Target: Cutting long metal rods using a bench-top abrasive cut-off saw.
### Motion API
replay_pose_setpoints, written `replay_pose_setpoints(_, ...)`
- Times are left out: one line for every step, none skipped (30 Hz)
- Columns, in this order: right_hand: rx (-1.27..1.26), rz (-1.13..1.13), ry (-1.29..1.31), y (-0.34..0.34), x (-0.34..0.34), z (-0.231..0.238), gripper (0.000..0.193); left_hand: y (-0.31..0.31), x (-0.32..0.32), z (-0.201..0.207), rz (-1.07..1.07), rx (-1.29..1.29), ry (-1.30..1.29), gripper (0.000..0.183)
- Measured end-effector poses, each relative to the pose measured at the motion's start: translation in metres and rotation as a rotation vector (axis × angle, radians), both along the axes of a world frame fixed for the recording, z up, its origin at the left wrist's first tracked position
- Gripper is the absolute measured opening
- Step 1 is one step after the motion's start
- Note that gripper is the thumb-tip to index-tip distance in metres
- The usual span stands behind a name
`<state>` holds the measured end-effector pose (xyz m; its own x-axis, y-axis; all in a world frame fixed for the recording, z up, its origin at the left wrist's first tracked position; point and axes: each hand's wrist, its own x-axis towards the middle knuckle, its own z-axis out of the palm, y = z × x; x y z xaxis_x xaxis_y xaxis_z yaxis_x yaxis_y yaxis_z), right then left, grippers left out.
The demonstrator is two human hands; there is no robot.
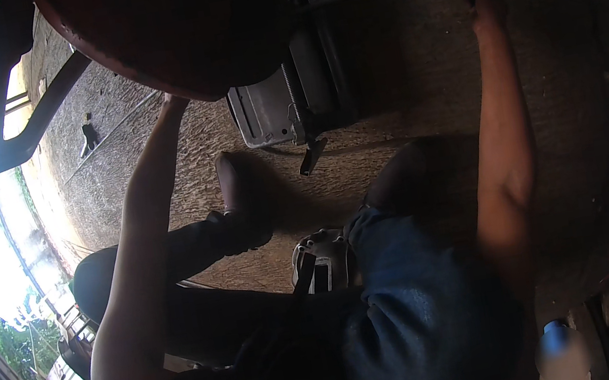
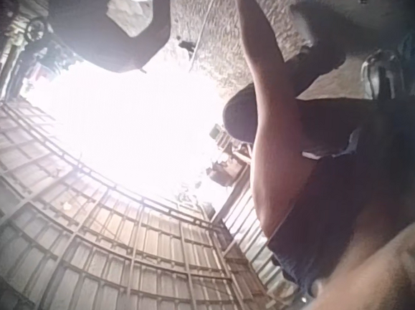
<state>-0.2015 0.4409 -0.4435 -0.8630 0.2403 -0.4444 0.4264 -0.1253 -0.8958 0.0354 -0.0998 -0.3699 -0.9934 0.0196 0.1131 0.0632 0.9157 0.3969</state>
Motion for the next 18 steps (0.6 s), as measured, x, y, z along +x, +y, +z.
replay_pose_setpoints(0.003,-0.006,0.014,0.005,-0.004,-0.006,0.055,0.002,-0.004,-0.002,-0.015,-0.002,0.0,0.017)
replay_pose_setpoints(0.006,-0.013,0.027,0.014,-0.005,-0.011,0.054,0.006,-0.008,-0.005,0.033,-0.03,-0.044,0.016)
replay_pose_setpoints(0.007,-0.029,0.025,0.025,-0.003,-0.016,0.054,0.01,-0.011,-0.008,0.081,-0.057,-0.089,0.014)
replay_pose_setpoints(0.067,-0.025,-0.006,0.017,-0.003,-0.014,0.053,0.002,-0.007,-0.013,0.082,-0.062,-0.088,0.014)
replay_pose_setpoints(0.129,-0.022,-0.038,0.011,-0.003,-0.012,0.053,-0.004,-0.004,-0.019,0.076,-0.102,-0.058,0.014)
replay_pose_setpoints(0.124,-0.023,-0.04,0.008,-0.003,-0.01,0.053,-0.011,0.0,-0.024,0.068,-0.141,-0.029,0.013)
replay_pose_setpoints(0.115,-0.014,-0.002,0.014,-0.005,-0.009,0.051,-0.017,-0.002,-0.031,0.062,-0.138,-0.027,0.013)
replay_pose_setpoints(0.101,0.0,0.035,0.015,-0.006,-0.007,0.049,-0.025,-0.005,-0.035,0.061,-0.202,-0.106,0.014)
replay_pose_setpoints(0.099,0.001,0.036,0.014,-0.004,-0.007,0.049,-0.032,-0.005,-0.039,0.06,-0.266,-0.187,0.015)
replay_pose_setpoints(0.025,0.02,0.063,0.015,0.0,-0.006,0.046,-0.029,-0.004,-0.044,0.058,-0.262,-0.188,0.015)
replay_pose_setpoints(-0.052,0.039,0.089,0.013,0.007,-0.002,0.043,-0.025,-0.001,-0.046,0.074,-0.226,-0.105,0.015)
replay_pose_setpoints(-0.051,0.039,0.085,0.005,0.014,0.0,0.043,-0.023,0.004,-0.048,0.091,-0.191,-0.024,0.016)
replay_pose_setpoints(-0.185,-0.006,0.104,-0.011,0.023,0.013,0.041,-0.022,0.008,-0.046,0.092,-0.193,-0.028,0.016)
replay_pose_setpoints(-0.31,-0.058,0.127,-0.014,0.029,0.022,0.038,-0.017,0.008,-0.043,0.093,-0.121,-0.034,0.016)
replay_pose_setpoints(-0.304,-0.063,0.126,-0.013,0.03,0.013,0.038,-0.012,0.008,-0.041,0.095,-0.051,-0.042,0.017)
replay_pose_setpoints(-0.428,0.027,0.136,-0.016,0.028,0.0,0.037,-0.008,0.005,-0.037,0.088,-0.05,-0.036,0.017)
replay_pose_setpoints(-0.557,0.126,0.139,-0.025,0.029,-0.004,0.036,-0.008,0.005,-0.033,0.088,-0.129,-0.054,0.018)
replay_pose_setpoints(-0.564,0.128,0.139,-0.033,0.033,-0.008,0.036,-0.008,0.007,-0.03,0.088,-0.21,-0.072,0.019)
